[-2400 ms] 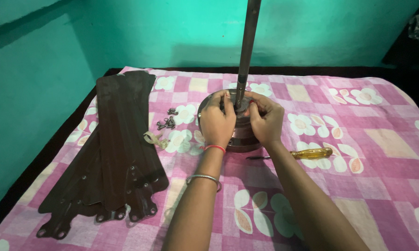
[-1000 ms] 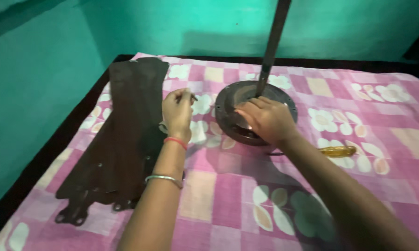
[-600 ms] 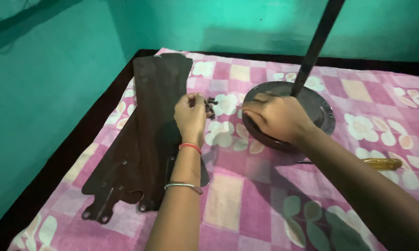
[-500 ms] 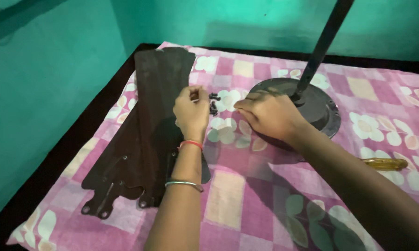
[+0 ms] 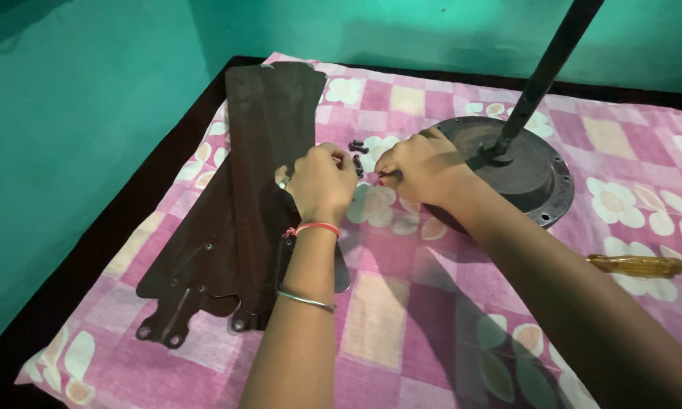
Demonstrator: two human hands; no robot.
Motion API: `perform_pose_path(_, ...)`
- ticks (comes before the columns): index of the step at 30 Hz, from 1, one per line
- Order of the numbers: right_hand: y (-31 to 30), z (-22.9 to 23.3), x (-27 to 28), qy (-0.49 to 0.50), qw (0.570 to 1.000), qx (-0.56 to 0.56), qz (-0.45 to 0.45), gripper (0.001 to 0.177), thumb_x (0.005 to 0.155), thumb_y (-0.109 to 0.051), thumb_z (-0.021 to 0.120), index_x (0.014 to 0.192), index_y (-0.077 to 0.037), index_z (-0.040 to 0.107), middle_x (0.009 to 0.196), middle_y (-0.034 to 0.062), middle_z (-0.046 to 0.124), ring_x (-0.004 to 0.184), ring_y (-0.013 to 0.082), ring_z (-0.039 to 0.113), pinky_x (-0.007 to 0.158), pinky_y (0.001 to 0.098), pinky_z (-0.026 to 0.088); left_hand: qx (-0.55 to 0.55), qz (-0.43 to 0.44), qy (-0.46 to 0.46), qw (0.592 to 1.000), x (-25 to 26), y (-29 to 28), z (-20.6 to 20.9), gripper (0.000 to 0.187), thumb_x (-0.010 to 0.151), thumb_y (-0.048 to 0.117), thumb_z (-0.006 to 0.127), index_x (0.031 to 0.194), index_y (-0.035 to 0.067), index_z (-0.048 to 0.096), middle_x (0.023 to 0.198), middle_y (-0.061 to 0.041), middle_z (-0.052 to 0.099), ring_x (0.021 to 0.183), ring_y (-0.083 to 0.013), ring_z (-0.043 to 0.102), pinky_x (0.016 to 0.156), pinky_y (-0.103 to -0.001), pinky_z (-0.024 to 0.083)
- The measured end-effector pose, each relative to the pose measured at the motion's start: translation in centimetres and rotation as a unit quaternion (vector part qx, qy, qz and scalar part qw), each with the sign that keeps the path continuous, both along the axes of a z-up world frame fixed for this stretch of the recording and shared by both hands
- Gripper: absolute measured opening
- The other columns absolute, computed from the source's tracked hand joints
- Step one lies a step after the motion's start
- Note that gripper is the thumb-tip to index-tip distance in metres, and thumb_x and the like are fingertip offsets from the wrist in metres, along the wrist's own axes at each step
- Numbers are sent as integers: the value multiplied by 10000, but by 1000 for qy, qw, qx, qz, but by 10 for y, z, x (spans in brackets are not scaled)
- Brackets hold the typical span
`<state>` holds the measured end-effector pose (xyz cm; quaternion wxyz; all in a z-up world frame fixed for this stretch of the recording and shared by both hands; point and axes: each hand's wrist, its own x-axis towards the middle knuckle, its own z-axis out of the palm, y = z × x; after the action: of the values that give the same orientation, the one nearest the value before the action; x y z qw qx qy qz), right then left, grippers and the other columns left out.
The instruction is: The person removes a fan blade from the motor housing, then uses a screwdriver to loosen and remove a plastic clamp and several screws from the fan's central hub. They separate the motor housing into two halves, exposing the internal components, and place the parts on the table.
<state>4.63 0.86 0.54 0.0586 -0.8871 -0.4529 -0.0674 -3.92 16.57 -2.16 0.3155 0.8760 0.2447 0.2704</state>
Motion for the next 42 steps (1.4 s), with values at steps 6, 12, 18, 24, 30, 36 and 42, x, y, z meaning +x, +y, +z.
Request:
perform_pose_path(6, 6, 6, -2, -12, 1000, 5, 5, 229, 788, -222, 763, 1002, -274, 826, 984, -1, 787, 934, 228, 733, 941, 389, 519, 36, 6, 41, 998, -2, -2, -3, 120, 839, 220, 689, 800, 223, 802, 792, -48, 765, 870, -287, 723, 1167, -666, 85)
perform_pose_path(12, 21, 11, -2, 27, 1000, -6, 0, 231, 778, -308, 784, 999, -245, 806, 966, -8, 788, 923, 249, 729, 909, 417, 529, 24, 24, 70, 997, -7, -3, 8, 122, 871, 254, 699, 813, 195, 788, 832, -50, 770, 990, -284, 704, 1200, -681, 1)
perform_pose_path(18, 32, 12, -3, 25, 999, 19, 34, 179, 855, -346, 747, 993, -259, 820, 997, -17, 795, 960, 269, 711, 989, 452, 471, 34, 15, 204, 978, -13, 0, 21, 77, 823, 269, 751, 826, 204, 792, 953, -27, 762, 1175, -278, 626, 1195, -715, 2)
perform_pose_path(24, 38, 10, -2, 52, 998, 15, 23, 198, 822, -350, 756, 976, -251, 831, 1140, 32, 746, 1100, 263, 668, 1053, 478, 418, 61, 61, 127, 988, -11, 5, 13, 170, 899, 292, 673, 880, 171, 790, 1101, -54, 709, 1185, -318, 594, 1151, -734, 86)
perform_pose_path(30, 41, 6, -3, 46, 998, 18, 46, 235, 801, -298, 738, 1016, -249, 819, 1233, 38, 717, 1172, 241, 637, 1065, 507, 357, 25, 46, 136, 989, -5, 8, 2, 188, 894, 306, 647, 905, 177, 783, 1091, -54, 702, 1182, -313, 587, 1143, -719, 110)
perform_pose_path(36, 33, 4, 2, 31, 999, -7, 35, 304, 792, -235, 700, 1078, -262, 800, 1208, 35, 708, 1190, 259, 614, 1052, 558, 331, 43, 54, 121, 990, 0, 9, -6, 224, 943, 294, 598, 911, 163, 777, 1074, -62, 714, 1160, -312, 605, 1140, -725, 124)
perform_pose_path(42, 19, 0, 0, 53, 998, -24, 31, 217, 832, -231, 704, 1023, -212, 804, 1153, 31, 722, 1155, 246, 633, 1057, 489, 379, 58, 49, 74, 994, 2, 7, -12, 201, 893, 307, 631, 898, 169, 777, 1051, -48, 726, 1102, -313, 626, 1121, -732, 113)
